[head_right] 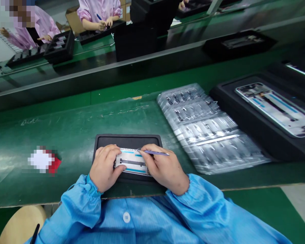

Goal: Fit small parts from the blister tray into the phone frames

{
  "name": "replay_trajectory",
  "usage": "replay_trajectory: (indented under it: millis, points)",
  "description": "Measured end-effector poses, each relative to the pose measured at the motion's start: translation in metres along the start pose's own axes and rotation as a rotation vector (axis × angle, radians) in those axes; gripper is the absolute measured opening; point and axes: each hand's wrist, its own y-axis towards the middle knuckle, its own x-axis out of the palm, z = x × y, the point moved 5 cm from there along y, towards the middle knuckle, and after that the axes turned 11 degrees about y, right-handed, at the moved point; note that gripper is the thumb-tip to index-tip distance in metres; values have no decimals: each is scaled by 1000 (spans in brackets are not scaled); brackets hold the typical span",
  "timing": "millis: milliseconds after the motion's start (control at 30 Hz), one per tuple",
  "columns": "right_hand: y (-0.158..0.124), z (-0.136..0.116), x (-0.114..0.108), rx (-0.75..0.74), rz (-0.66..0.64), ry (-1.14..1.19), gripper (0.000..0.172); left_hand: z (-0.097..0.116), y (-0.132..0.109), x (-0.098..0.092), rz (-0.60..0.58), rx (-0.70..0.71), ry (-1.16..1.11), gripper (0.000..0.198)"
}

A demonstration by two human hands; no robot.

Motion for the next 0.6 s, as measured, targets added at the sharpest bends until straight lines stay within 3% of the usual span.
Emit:
replay_trajectory:
  millis: [367, 600]
  points:
    - [-1, -2, 3, -67, 7, -72, 18, -1, 0, 1, -2, 2, 3, 42]
    - [-4, -1, -3, -30, 16, -33, 17, -1, 0, 0, 3, -1, 6, 42]
